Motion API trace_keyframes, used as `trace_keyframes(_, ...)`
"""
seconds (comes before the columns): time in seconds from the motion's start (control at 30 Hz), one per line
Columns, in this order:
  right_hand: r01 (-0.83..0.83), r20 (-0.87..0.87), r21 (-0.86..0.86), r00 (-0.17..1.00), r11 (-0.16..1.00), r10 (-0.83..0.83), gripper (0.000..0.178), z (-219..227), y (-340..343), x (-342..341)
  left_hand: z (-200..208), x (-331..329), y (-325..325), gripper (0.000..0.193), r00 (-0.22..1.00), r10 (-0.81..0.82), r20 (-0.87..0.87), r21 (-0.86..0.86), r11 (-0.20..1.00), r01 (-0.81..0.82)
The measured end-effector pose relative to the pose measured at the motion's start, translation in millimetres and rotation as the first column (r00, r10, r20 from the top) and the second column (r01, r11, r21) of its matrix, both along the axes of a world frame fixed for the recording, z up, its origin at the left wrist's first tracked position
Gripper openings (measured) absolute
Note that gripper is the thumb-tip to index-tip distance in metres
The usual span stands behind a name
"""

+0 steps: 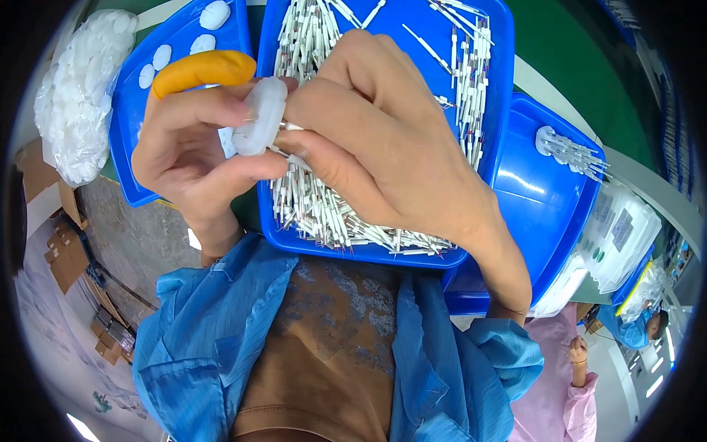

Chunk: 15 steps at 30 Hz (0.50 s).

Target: The person assembles components by taking circular plastic bases and inserting pins into their holes by hand, then placing the assembled pieces into a tray.

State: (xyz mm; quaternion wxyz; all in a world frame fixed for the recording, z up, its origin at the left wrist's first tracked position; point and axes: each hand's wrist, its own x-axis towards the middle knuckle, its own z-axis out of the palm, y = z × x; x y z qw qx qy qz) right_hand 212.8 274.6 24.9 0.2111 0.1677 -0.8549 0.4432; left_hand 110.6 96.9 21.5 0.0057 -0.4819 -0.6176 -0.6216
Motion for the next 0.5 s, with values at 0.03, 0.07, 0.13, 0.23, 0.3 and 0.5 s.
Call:
trace_keyframes(0.03, 0.013, 0.003, 0.031, 1.0, 0.999, -0.013, 0.015, 1, 1, 0, 2, -1, 1, 0.049, 1.0, -0.016, 0.015, -0.019, 1.0, 0.017)
trace_keyframes(0.07, 0.026, 0.005, 0.062, 1.0, 0.998, -0.026, 0.016, 1, 2, 1, 2, -1, 1, 0.049, 1.0, -0.018, 0.015, -0.018, 1.0, 0.018)
trace_keyframes(0.13, 0.013, 0.034, 0.035, 0.999, 0.999, -0.014, 0.016, 2, 3, 1, 1, -1, 0, 0.042, 1.0, -0.009, 0.019, -0.032, 0.999, 0.009)
trace_keyframes(0.23, -0.034, 0.237, -0.221, 0.967, 0.975, 0.088, 0.015, 12, 4, 2, -3, -4, 4, 0.04, 0.989, 0.013, -0.148, 0.016, 1.0, -0.011)
trace_keyframes(0.3, 0.067, 0.391, -0.451, 0.911, 0.89, 0.13, 0.017, 13, -4, 7, -3, -1, 5, 0.037, 0.976, 0.006, -0.218, -0.003, 1.0, -0.007)
trace_keyframes(0.5, 0.355, 0.673, -0.093, 0.71, 0.93, -0.204, 0.025, 14, -4, 2, -7, 0, -1, 0.028, 0.989, -0.121, -0.08, -0.117, 0.987, 0.111)
